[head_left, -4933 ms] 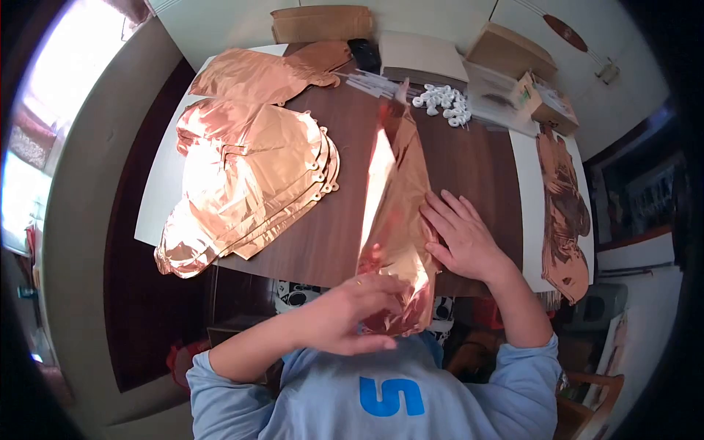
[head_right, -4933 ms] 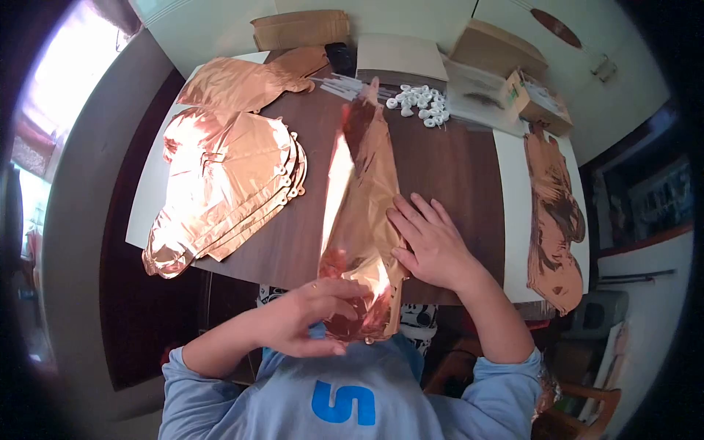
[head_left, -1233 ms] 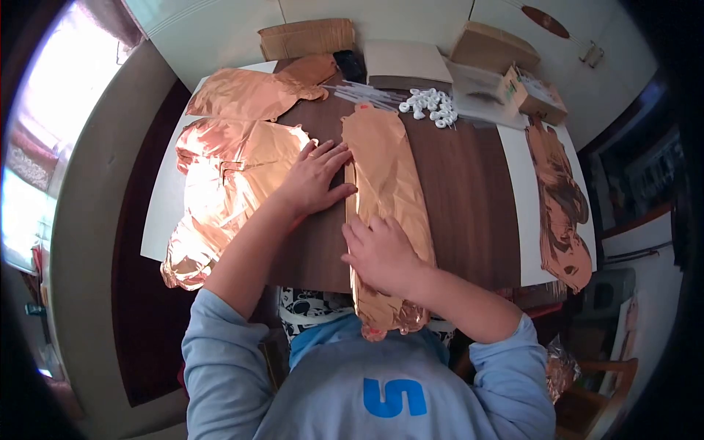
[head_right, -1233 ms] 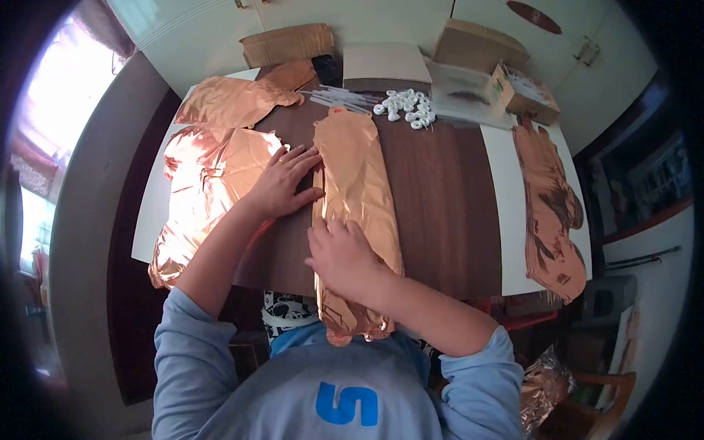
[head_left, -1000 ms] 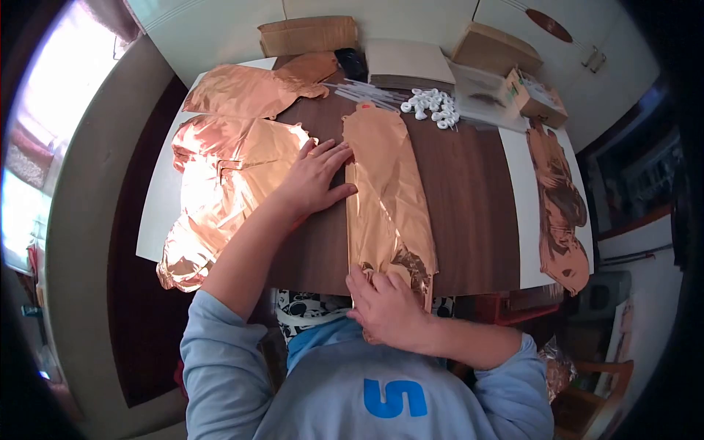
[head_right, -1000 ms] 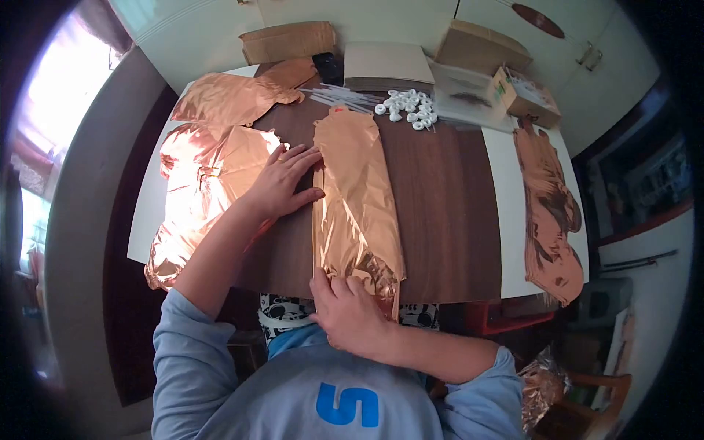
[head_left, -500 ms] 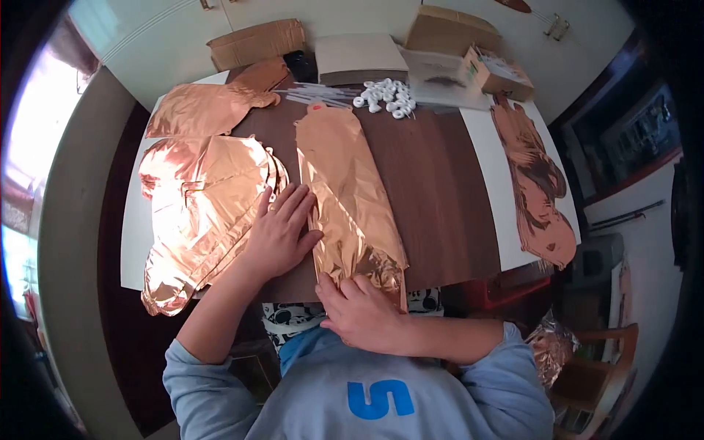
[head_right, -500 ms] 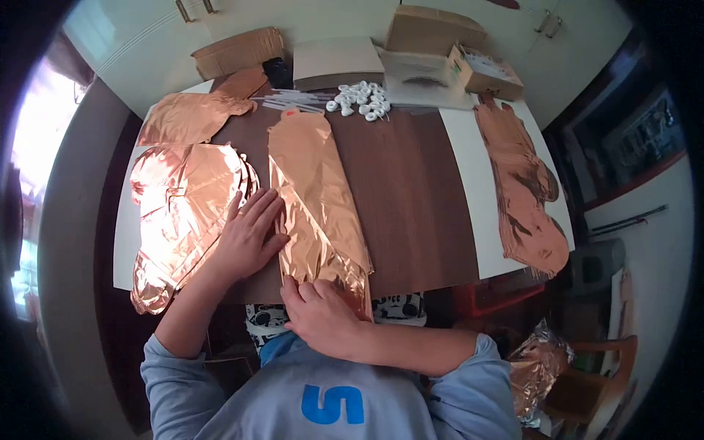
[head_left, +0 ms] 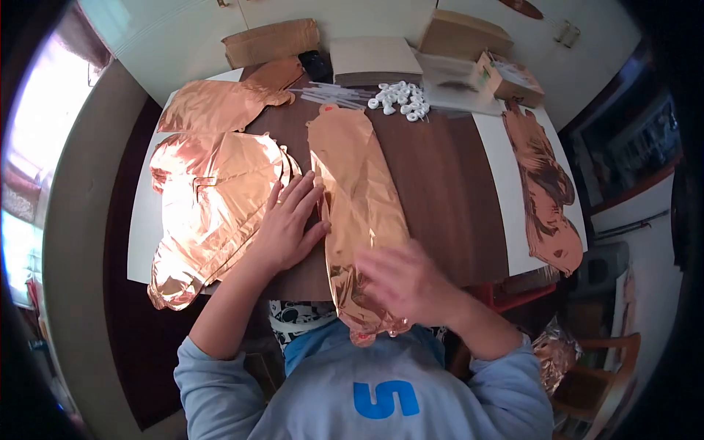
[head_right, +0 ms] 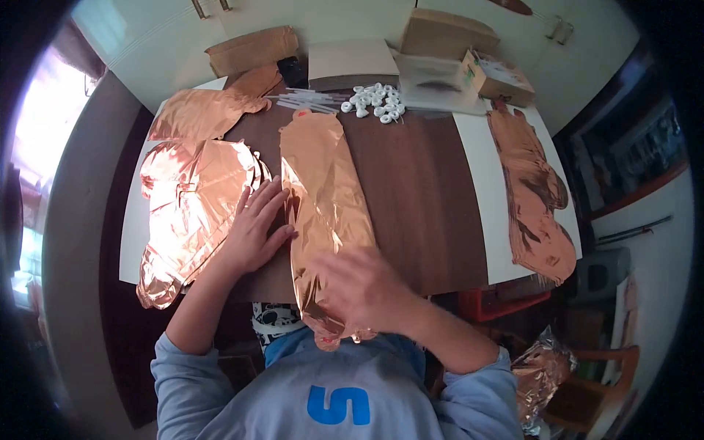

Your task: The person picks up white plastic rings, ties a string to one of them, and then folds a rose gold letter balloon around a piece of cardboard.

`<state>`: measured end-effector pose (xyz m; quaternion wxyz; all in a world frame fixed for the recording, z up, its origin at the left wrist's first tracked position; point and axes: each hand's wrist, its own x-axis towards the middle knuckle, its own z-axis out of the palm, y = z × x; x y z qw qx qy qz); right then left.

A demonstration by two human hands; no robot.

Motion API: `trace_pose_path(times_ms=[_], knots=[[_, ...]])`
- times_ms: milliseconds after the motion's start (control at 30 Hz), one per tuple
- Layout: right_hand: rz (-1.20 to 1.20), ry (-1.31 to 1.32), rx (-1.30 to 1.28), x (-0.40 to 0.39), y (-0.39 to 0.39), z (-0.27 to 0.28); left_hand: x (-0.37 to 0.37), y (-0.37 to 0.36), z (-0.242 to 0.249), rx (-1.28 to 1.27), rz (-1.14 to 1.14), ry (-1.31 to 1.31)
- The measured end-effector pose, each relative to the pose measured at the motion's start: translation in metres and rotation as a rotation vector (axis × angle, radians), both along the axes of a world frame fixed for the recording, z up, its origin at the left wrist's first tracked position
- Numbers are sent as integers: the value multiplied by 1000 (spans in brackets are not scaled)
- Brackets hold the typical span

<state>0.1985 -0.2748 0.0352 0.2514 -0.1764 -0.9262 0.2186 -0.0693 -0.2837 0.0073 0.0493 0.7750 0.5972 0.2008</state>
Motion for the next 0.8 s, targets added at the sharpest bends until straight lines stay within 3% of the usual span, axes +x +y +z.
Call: trace_pose_path(times_ms=[67, 200, 300, 800], knots=[[-130, -1, 111, 15, 22, 8, 6, -12, 12, 92, -43, -14], [-130, -77, 192, 23, 48, -4, 17, -28, 9, 216, -238, -162], [-50, -182, 205, 25, 47, -22, 21, -40, -1, 98, -272, -188], [-44, -118, 150, 40, 32, -22, 20, -58, 0, 122, -286, -188]])
